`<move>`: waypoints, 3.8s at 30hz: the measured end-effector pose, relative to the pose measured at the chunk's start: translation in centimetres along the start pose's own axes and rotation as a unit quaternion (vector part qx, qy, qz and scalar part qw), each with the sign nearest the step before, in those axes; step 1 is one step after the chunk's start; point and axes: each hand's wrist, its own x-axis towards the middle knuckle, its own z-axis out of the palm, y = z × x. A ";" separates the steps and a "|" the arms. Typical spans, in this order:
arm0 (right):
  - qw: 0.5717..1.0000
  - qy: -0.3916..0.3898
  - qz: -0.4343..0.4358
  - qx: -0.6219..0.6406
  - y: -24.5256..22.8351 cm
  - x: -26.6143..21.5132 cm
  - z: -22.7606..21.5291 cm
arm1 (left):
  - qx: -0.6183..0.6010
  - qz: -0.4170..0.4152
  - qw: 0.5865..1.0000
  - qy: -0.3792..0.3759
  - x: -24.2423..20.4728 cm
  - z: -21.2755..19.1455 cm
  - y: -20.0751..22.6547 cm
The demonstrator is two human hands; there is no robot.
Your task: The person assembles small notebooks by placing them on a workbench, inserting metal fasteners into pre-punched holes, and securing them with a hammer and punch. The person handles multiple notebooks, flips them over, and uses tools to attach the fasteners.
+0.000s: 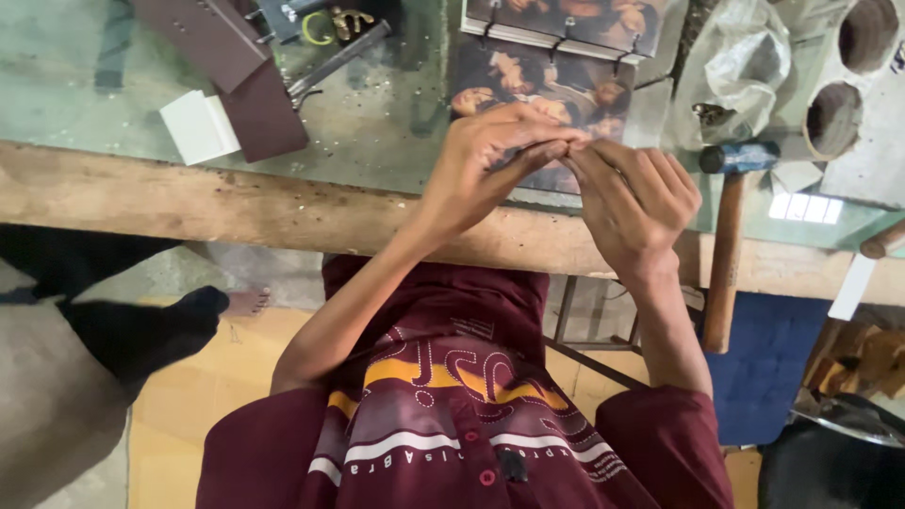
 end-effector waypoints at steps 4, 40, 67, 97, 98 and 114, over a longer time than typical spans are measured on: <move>1.000 0.005 -0.009 -0.019 0.2 0.8 -0.2 | 0.000 0.007 1.000 0.015 -0.2 0.2 -0.2; 0.945 -0.049 0.249 0.208 1.6 -2.4 2.6 | 0.388 0.077 0.913 -0.096 -0.2 -2.9 2.5; 0.964 -0.032 0.225 0.136 0.8 -3.2 4.2 | 0.360 0.054 0.925 -0.113 -0.2 -3.4 1.1; 0.937 -0.185 0.178 0.239 3.4 1.6 2.8 | 0.309 -0.033 0.949 -0.040 -0.2 -2.9 1.4; 0.935 -0.205 0.159 0.241 3.8 2.0 2.6 | 0.297 -0.042 0.953 -0.039 -0.2 -3.0 1.4; 0.927 -0.192 0.180 0.269 2.6 1.9 1.8 | 0.362 0.017 0.932 -0.025 -0.4 -2.7 3.0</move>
